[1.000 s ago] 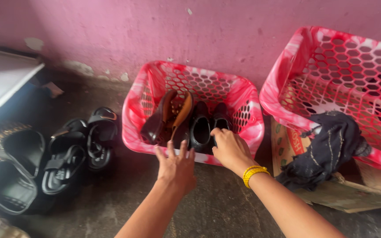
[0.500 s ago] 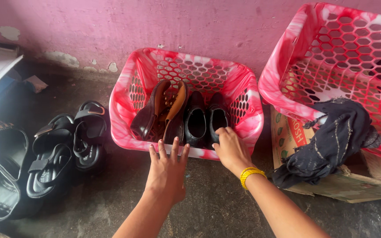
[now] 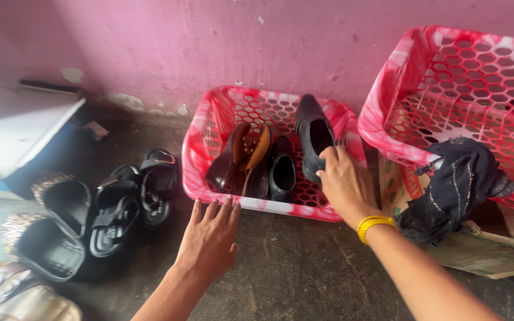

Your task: The person removes various pairs of shoes from a pink plastic basket and places them on the floor. The shoes include black sandals, black flats, and brown sandals. After emptying the basket, the person uses a dark cloth to wipe the inside of the basket.

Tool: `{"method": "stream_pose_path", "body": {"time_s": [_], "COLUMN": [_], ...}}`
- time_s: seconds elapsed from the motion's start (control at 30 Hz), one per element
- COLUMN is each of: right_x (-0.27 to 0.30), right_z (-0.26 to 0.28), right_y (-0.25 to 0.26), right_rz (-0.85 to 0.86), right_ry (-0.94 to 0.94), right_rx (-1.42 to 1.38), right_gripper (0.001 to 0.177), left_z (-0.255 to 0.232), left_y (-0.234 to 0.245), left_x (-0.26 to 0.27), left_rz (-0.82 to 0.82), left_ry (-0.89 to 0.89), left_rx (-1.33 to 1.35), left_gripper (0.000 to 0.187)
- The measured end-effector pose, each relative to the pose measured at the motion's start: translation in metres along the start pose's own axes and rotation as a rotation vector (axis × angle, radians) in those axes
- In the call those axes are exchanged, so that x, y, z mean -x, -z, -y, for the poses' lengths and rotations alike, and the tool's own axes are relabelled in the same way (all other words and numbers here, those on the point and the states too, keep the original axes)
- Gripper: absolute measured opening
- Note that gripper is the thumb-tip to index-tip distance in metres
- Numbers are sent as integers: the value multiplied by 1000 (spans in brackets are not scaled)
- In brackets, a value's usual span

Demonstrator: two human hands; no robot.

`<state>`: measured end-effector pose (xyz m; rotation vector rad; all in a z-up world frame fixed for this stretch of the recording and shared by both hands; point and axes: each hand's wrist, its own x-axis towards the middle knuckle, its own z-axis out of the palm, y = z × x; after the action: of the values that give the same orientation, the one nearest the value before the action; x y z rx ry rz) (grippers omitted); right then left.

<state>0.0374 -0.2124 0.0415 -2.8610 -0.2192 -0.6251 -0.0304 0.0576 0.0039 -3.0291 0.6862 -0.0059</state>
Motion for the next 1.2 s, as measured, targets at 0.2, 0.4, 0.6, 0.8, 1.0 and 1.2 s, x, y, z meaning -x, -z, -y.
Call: {"method": "stream_pose_path", "body": {"time_s": [0.2, 0.4, 0.6, 0.8, 1.0, 1.2], "right_x": [-9, -2, 22, 35, 42, 48], "right_z": [5, 27, 53, 64, 90, 109], "right_y": [60, 75, 63, 31, -7, -22], "right_rz": [6, -1, 101, 221, 641, 964], "right_ry": [411, 969, 1209, 1280, 950, 741], "right_rx": [144, 201, 181, 132, 141, 227], "right_gripper": [21, 6, 10, 7, 15, 30], "left_z": [13, 9, 21, 34, 28, 17], "left_y": [44, 74, 60, 9, -33, -55], "left_x": [16, 23, 36, 37, 23, 15], "left_rz": [-466, -679, -657, -471, -154, 13], "left_ry": [-67, -199, -369, -436, -325, -255], "left_rx": [19, -118, -80, -84, -150, -259], "left_gripper": [77, 61, 34, 4, 1, 6]}}
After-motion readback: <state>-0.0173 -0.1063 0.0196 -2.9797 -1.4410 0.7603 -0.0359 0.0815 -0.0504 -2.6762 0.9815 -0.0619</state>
